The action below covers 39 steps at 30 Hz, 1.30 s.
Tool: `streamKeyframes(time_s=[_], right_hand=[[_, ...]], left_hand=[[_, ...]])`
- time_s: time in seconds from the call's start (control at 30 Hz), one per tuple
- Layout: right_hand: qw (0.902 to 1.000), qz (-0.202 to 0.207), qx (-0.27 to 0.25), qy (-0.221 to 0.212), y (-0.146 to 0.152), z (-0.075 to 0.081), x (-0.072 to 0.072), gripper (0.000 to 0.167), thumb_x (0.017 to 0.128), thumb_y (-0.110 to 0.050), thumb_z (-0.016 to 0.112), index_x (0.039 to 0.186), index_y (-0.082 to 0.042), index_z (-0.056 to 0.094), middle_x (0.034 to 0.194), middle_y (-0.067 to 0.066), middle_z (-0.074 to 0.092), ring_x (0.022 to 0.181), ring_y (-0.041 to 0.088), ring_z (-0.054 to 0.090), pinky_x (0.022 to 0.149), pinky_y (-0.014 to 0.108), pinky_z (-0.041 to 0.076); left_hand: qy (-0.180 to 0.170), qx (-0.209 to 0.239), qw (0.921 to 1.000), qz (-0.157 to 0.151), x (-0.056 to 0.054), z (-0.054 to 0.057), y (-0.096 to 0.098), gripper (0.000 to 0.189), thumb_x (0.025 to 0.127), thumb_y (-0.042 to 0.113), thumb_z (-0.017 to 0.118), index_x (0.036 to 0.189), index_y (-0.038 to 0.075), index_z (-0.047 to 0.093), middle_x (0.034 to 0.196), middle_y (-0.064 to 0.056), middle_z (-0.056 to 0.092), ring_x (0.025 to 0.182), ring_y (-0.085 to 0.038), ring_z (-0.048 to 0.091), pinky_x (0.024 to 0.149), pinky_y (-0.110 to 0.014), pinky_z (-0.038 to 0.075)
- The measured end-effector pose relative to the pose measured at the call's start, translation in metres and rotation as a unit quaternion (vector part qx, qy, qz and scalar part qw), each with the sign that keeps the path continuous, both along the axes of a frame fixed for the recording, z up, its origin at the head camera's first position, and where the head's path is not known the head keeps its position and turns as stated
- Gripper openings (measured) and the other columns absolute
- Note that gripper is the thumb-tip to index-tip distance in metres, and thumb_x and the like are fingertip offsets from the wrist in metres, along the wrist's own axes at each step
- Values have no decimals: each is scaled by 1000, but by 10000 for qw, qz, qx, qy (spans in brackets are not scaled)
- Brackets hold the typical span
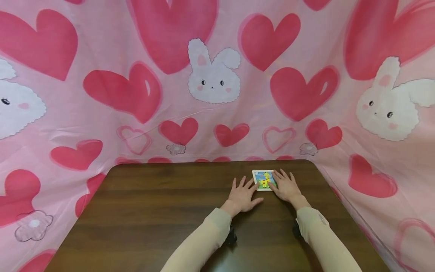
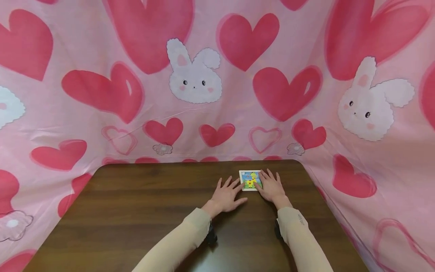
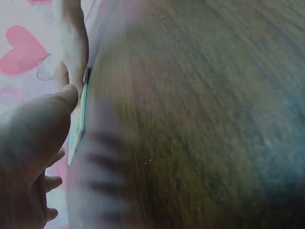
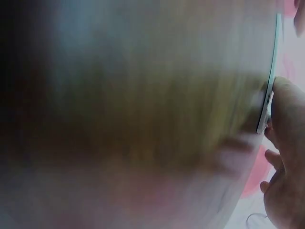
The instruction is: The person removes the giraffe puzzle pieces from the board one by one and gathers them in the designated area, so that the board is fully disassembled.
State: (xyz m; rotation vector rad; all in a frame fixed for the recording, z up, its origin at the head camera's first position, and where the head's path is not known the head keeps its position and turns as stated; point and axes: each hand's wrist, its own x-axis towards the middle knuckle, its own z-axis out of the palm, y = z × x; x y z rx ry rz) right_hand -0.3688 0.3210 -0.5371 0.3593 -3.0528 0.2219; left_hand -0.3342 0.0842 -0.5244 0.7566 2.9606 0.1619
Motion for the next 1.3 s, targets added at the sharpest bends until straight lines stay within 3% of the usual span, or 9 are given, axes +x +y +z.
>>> streamKeyframes(time_s=[0.37,0.83,1.07,1.3], right_hand=[[9993,234,287,-17,-27,8,11,65,112,-41,57,159,5,53,167,26,52,162,50,38,132,76,22],[9966,800,-21,-216,-65,10,23,68,110,-38,63,155,12,53,164,34,51,157,50,47,134,62,33],[9938,1029,-409,-108,-80,6,32,72,109,-42,66,157,9,53,166,31,51,155,52,49,130,66,36],[9937,934,-547,-304,-96,3,35,73,110,-47,64,163,1,49,172,24,46,157,54,43,125,79,33]], left_hand=[[9,-134,9999,-32,8,-5,-15,72,110,73,40,171,37,39,182,12,31,174,-23,22,140,-59,20],[92,-191,9996,-202,24,-5,-66,76,107,75,46,170,32,44,180,7,36,171,-24,30,140,-52,24],[-132,-59,9997,-191,30,-2,-91,77,106,72,54,169,30,45,179,3,41,168,-28,37,137,-56,30],[-398,323,9987,-33,37,-1,-112,79,104,70,60,169,28,46,179,0,41,168,-33,36,131,-68,35]])
